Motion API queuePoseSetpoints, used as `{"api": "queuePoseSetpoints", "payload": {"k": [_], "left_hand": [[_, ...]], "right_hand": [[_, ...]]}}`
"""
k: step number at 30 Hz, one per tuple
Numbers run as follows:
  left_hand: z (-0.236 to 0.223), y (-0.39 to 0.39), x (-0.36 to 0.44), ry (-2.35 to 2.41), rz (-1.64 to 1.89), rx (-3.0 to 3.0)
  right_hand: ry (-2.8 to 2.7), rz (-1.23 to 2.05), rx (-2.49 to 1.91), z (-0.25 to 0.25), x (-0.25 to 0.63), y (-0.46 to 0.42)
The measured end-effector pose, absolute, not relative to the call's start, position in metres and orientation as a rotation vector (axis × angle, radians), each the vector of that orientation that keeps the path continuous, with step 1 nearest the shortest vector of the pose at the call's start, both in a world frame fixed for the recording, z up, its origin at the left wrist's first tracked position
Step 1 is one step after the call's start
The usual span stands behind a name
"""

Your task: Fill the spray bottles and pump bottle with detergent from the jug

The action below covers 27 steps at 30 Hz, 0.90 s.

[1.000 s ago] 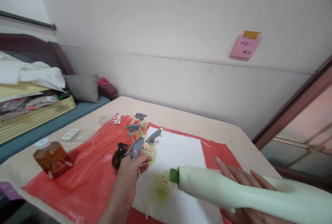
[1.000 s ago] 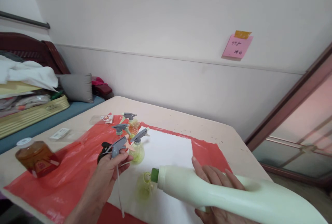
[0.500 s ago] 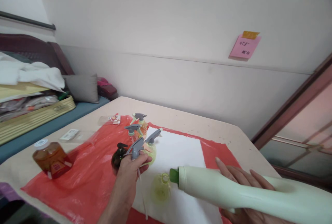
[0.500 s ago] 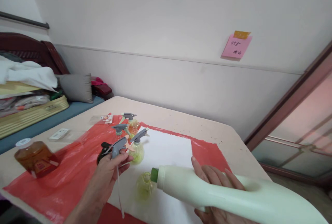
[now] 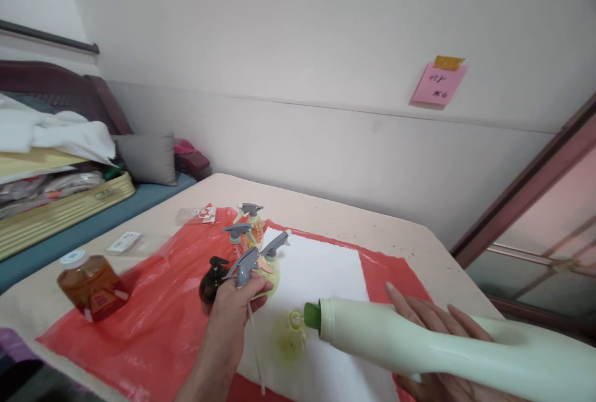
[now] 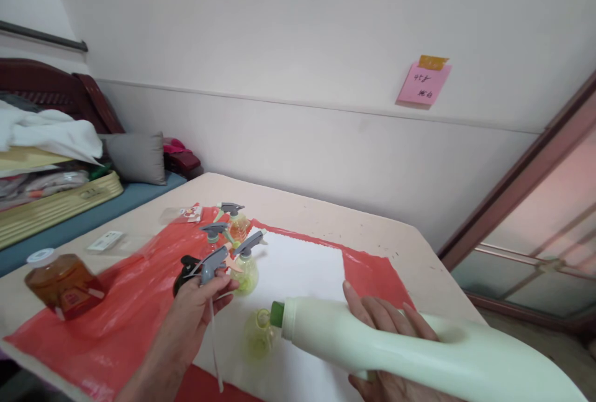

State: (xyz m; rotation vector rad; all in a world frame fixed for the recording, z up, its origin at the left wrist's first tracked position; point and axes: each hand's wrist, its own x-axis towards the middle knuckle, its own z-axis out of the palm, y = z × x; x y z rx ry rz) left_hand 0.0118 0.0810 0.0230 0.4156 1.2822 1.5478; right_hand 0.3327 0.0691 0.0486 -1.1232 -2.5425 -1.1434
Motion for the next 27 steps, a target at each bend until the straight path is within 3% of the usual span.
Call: {"api": "queuePoseSetpoints", "payload": {"k": [27], "left_hand": [[0.0233,0.0803,0.0094,1.289,1.553,0.429]], "right_hand": [[-2.55,-1.126,-1.126,0.0476,0.3312,0.0723]]}}
